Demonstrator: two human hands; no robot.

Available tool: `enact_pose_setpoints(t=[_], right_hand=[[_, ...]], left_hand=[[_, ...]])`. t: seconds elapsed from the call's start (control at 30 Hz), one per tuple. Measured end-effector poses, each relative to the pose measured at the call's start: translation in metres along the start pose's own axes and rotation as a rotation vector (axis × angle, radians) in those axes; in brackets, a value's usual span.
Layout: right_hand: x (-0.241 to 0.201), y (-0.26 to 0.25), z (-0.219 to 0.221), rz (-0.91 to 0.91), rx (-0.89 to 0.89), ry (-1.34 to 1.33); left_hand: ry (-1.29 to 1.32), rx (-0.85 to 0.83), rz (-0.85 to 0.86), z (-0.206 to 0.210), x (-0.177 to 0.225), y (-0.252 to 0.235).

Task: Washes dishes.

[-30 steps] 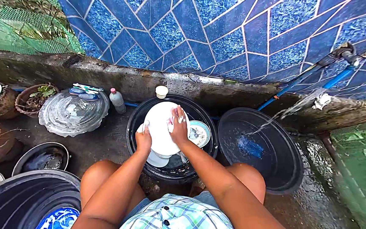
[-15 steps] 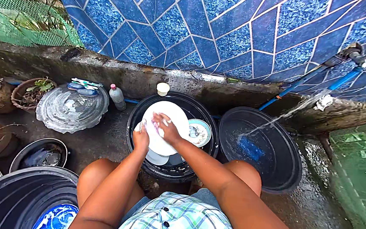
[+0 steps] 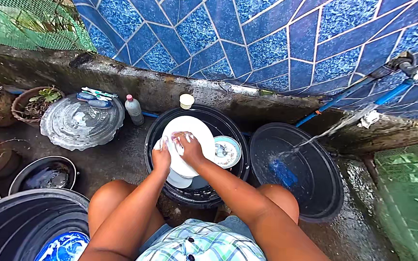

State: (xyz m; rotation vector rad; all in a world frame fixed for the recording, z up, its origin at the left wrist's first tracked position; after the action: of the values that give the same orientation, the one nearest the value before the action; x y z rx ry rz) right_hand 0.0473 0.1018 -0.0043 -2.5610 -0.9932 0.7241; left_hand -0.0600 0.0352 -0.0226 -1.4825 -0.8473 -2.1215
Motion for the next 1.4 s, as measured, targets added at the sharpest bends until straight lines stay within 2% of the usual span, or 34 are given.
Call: enact_pose_setpoints(t=[0.17,0.27,0.33,0.4,0.47,0.53,0.6,0.63,0.73,0.8,0.87,0.93,1.0,1.03,1.1,1.17,1.2,1.23,1.27,1.37,1.4], right_hand=[[0.029,-0.015,-0.004,0.116,0.004,0.038],[-0.003,-0.004,-0.002,-0.029,-0.007,-0.031],[0.0,-0.008,-0.001,-0.073,0.021,-0.036],[0.02,-0.018,-0.003,0.036,0.037,0.01],[0.019,-0.022,-0.002,0.084,0.05,0.031],[-0.005,-0.013,-0.001,0.013,0.003,-0.038],[-0.014,-0.013,-0.002,-0.078,0.046,-0.114],[-0.007,-0.018,-0.004,-0.063,0.062,-0.129],[0.042,-0.041,-0.017,0.188,0.175,0.007],[0.061,-0.046,-0.014,0.274,0.261,0.062],[0.037,-0.037,-0.003,0.188,0.173,0.01],[0.002,-0.027,0.002,-0.04,0.124,-0.044],[0.006,-0.029,0.003,-0.102,0.121,-0.013],[0.02,-0.029,0.002,-0.021,0.124,0.024],[0.054,-0.035,-0.006,0.318,0.084,0.076],[0.072,-0.04,-0.014,0.651,-0.053,0.082],[0.071,-0.042,-0.018,0.694,-0.108,0.129],[0.064,-0.043,-0.021,0.637,-0.147,0.18],[0.052,-0.044,-0.022,0.498,-0.16,0.213],[0.009,-0.037,-0.014,-0.079,-0.2,0.168],[0.003,-0.034,-0.011,-0.213,-0.154,0.139]], left_hand=[[-0.038,-0.004,-0.016,0.002,0.001,0.002],[-0.024,-0.004,-0.016,-0.001,0.001,-0.002],[-0.007,0.006,-0.033,-0.001,0.001,-0.001],[-0.025,0.016,-0.045,0.001,0.0,0.002],[-0.026,0.013,-0.041,0.001,0.001,0.001],[0.004,0.011,-0.034,0.0,0.001,-0.001],[0.022,0.015,-0.028,-0.001,0.004,-0.002],[0.01,0.016,-0.026,-0.001,0.005,-0.001],[-0.04,-0.008,0.029,0.002,0.012,0.005],[-0.059,-0.056,0.068,0.006,0.013,0.007],[-0.095,-0.12,0.075,0.008,0.011,0.008],[-0.113,-0.159,0.101,0.009,0.007,0.008],[-0.095,-0.155,0.082,0.007,0.005,0.009],[-0.091,-0.141,0.068,0.006,0.004,0.012],[-0.065,-0.104,0.068,0.006,0.005,0.016],[-0.059,-0.095,0.022,0.007,0.002,0.023],[-0.089,-0.106,-0.028,0.007,-0.001,0.025],[-0.133,-0.148,-0.088,0.007,-0.004,0.025],[-0.175,-0.203,-0.133,0.007,-0.004,0.023],[-0.206,-0.323,-0.141,0.011,-0.003,0.017],[-0.184,-0.323,-0.127,0.013,-0.004,0.017]])
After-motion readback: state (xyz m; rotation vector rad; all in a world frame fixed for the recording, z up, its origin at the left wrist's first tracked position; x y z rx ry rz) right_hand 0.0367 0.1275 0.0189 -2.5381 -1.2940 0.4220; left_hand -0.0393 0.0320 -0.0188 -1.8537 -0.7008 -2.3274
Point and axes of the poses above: each hand's wrist, its own y-axis away from the middle knuckle, its own z-axis out of the palm, x = y × z, the point moved 4 cm from there along -y, towards the middle knuckle, and after that the axes turned 12 degrees about y, right-handed, at the moved point
